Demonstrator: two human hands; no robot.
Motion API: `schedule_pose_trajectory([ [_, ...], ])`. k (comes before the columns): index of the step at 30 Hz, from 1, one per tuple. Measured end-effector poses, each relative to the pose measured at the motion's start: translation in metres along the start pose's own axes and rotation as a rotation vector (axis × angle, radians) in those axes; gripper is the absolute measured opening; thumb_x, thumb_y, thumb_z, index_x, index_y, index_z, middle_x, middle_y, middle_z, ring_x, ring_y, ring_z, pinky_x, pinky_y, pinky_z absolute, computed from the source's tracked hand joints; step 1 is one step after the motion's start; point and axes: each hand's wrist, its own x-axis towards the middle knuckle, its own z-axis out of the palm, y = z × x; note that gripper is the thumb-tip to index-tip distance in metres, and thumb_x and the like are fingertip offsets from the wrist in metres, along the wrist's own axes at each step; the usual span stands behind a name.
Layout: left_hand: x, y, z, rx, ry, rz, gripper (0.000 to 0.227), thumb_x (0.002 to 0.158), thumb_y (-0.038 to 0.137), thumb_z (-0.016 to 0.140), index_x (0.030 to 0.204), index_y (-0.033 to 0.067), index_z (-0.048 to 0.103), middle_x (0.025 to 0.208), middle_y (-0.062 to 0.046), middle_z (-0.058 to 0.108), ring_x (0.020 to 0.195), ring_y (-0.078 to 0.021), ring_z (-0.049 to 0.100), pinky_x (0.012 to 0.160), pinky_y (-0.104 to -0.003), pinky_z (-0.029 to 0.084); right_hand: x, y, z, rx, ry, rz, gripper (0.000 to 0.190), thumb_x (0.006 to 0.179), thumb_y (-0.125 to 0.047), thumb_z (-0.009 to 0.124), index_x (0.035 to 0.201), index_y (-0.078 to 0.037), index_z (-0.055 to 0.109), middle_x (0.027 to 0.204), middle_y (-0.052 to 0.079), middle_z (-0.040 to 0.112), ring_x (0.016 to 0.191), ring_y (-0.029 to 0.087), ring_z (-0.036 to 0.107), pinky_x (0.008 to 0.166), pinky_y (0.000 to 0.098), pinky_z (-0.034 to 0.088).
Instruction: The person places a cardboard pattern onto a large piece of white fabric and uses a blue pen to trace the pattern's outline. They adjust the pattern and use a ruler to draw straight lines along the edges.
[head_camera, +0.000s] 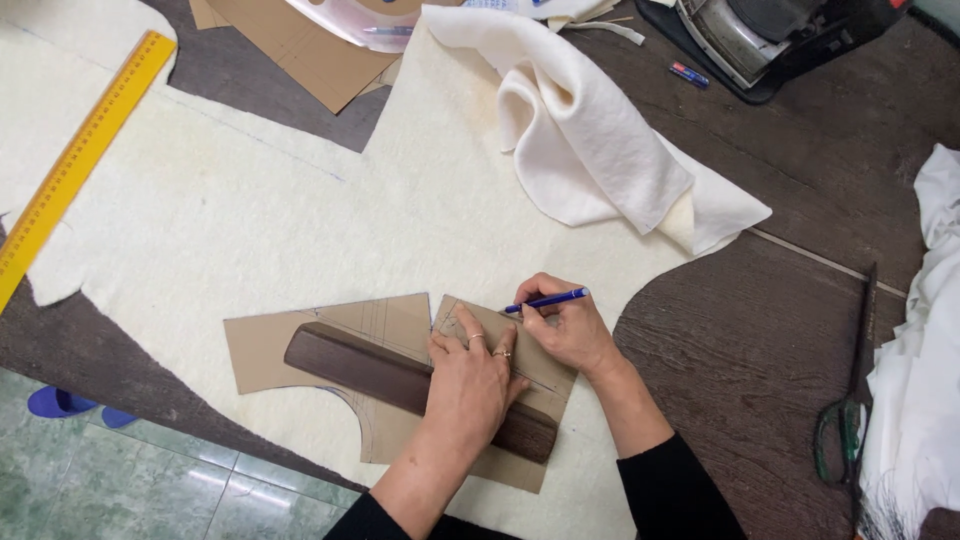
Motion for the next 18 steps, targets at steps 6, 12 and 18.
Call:
schedule_pose_trajectory([
  [6,0.001,0.003,0.008,0.03,0.023,-0.005,0.071,0.083,0.076,0.043,0.143,0.038,0.038,0.142,-0.039,0.031,0.1,-0.0571,0.059,0.089,-0.057,0.045,-0.005,-0.001,-0.006,0.002,0.002,0.033,0.007,0.081,-0.006,0.054,0.084,-0.008,0.06,0.075,0.0,0.061,0.061,0.009,0.052,0.054,0.0204,0.044],
  [12,0.003,0.003,0.006,0.0,-0.008,-0.012,0.073,0.081,0.078,0.044,0.142,0.0399,0.038,0.143,-0.04,0.03,0.1,-0.0583,0.058,0.089,-0.058,0.044,-0.007,-0.003,-0.007,-0.016,0.025,-0.002,0.007,0.08,-0.007,0.054,0.082,-0.008,0.06,0.073,0.0,0.061,0.058,0.009,0.05,0.053,0.0221,0.041],
  [18,0.002,0.002,0.002,0.025,-0.004,0.005,0.074,0.081,0.078,0.044,0.143,0.0383,0.038,0.141,-0.04,0.032,0.098,-0.0535,0.06,0.088,-0.058,0.045,-0.009,0.0,-0.008,0.026,0.038,0.005,0.005,0.082,-0.005,0.054,0.082,-0.007,0.059,0.074,0.001,0.059,0.06,0.009,0.05,0.053,0.0209,0.042],
])
